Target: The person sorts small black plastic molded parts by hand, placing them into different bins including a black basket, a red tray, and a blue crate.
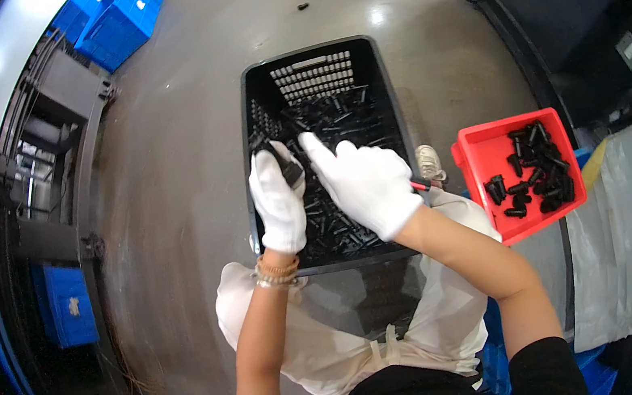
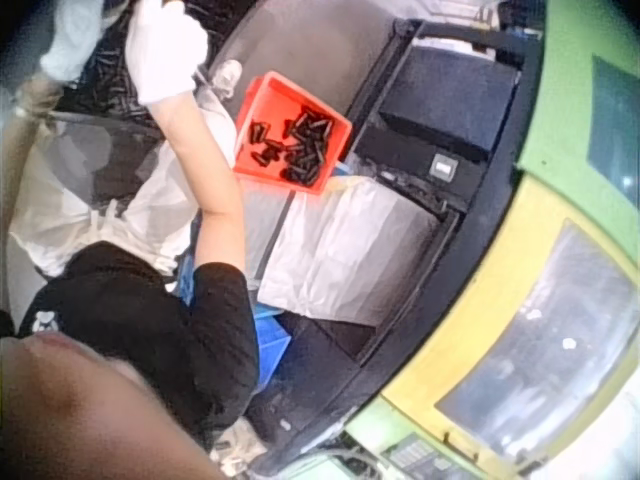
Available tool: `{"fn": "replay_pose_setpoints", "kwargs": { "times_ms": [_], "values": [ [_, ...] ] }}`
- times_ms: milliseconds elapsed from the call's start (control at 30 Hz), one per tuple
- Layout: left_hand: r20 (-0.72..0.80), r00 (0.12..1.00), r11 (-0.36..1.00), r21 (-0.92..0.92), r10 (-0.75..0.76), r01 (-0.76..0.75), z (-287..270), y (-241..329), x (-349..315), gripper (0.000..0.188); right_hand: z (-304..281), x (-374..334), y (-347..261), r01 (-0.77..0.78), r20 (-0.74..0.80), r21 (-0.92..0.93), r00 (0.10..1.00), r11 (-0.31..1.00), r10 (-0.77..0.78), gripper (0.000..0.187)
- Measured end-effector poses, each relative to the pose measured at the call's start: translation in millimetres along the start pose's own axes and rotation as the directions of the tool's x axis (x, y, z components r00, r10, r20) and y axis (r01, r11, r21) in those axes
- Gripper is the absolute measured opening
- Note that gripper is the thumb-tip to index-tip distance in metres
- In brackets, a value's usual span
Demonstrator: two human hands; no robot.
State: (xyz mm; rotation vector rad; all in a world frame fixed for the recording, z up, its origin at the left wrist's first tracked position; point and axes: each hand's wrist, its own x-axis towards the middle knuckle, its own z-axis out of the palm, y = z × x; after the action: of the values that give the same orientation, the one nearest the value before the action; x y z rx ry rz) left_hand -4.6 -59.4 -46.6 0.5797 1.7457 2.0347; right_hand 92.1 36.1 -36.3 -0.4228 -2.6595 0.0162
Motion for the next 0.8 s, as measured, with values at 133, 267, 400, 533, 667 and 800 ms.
{"fn": "replay_pose_setpoints", "kwargs": {
  "times_ms": [133, 267, 400, 533, 667, 800],
  "values": [
    [0.104, 0.956, 0.938, 0.191, 0.274, -0.29, 9.4, 2.7, -0.7, 0.042, 26.8, 8.4, 29.8, -0.109, 0.381, 0.094, 0.922, 0.99, 0.065, 0.02],
    [0.138, 0.985, 0.894, 0.446, -0.099, 0.028, 5.7, -5.9, 10.2, 0.027, 31.0, 6.0, 63.0, -0.289, 0.444, 0.143, 0.873, 0.947, 0.2, 0.028],
    [0.555, 0.831, 0.139, 0.827, -0.044, -0.545, -9.2, -31.0, 6.3, 0.018, 20.2, -15.3, 141.6, -0.488, 0.438, -0.014, 0.782, 0.873, 0.444, 0.03],
    [0.523, 0.735, 0.055, 0.829, -0.432, -0.557, -26.8, -49.4, -5.2, 0.024, 28.9, -95.4, 221.8, -0.688, 0.389, -0.229, 0.584, 0.689, 0.712, 0.03],
    [0.598, 0.754, 0.15, 0.801, -0.273, -0.58, -30.8, -52.2, -7.6, 0.023, 41.6, -185.6, 245.2, -0.772, 0.423, -0.389, 0.334, 0.502, 0.842, 0.037],
    [0.561, 0.771, 0.094, 0.822, -0.303, -0.561, -32.0, -51.9, -12.4, 0.021, 57.8, -227.9, 240.2, -0.872, 0.467, -0.217, 0.301, 0.438, 0.831, 0.041]
  ]
}}
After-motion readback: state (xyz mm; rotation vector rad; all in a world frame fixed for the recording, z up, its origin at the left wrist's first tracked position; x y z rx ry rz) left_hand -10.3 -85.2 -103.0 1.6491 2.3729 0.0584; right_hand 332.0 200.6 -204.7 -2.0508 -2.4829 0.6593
